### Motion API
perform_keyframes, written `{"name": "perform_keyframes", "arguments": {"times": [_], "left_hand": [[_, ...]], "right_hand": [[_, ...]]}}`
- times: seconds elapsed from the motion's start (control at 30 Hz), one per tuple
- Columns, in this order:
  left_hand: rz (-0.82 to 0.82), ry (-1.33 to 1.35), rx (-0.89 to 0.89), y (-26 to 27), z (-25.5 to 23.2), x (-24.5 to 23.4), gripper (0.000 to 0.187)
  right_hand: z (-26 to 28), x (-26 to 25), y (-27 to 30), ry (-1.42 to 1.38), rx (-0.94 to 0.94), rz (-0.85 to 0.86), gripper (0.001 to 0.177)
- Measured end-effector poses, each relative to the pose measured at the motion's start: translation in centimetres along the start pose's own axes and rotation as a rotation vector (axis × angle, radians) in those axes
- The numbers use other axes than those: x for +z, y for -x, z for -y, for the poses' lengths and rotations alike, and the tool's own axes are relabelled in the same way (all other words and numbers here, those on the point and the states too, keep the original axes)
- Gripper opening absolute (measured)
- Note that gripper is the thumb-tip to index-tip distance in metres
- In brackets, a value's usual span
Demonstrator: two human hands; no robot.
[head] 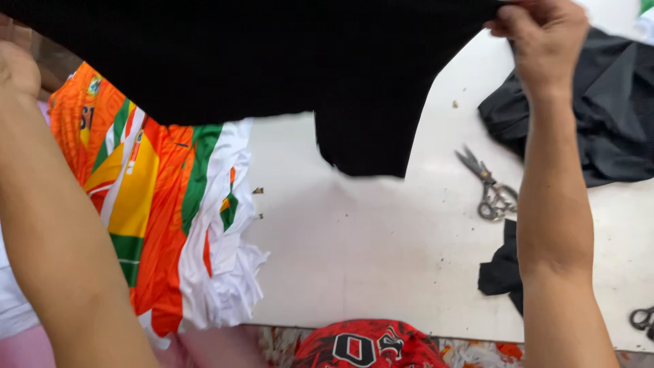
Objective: The person folds a black fabric piece on a white table, uses a metal ruler and orange chalk to mark straight lines, then cuts along the marked lines with scissors. The person handles the fabric, ruler, chalk, and scissors throughout the process.
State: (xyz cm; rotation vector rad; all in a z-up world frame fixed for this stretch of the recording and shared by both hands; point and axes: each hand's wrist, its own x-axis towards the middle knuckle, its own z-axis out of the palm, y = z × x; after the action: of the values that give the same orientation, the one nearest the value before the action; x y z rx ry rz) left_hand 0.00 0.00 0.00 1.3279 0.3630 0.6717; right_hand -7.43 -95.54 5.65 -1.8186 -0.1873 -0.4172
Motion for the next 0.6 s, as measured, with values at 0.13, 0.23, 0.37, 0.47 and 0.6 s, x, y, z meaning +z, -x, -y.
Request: {"name": "perform_keyframes", "arguments": {"times": [0.13,0.23,0.37,0.47,0.6], "left_hand": [[0.419,-1.021,0.462,16.6,-9.1,6.8,0.043],[0.484,-0.971,0.78,21.6,-7.2,5.2,0.015],[0.394,-0.187,0.115,33.8,-9.6,7.8,0.003],[0.333,-0.338,0.111,40.6,-5.6,4.9,0.012],[0.45,-0.858,0.098,51.0,1.0,0.5,0.018]], "right_hand": [[4.3,-6.1,1.4,0.023,-0.12,-0.026,0.01],[5.4,-8.1,4.9,0.085,-0.217,0.003,0.014],[1.9,-7.1,7.7,0.158,-0.259,0.051,0.019],[-3.9,-5.3,8.7,0.268,-0.212,0.086,0.018],[-16.0,-3.4,10.3,0.522,-0.194,0.172,0.017]]}}
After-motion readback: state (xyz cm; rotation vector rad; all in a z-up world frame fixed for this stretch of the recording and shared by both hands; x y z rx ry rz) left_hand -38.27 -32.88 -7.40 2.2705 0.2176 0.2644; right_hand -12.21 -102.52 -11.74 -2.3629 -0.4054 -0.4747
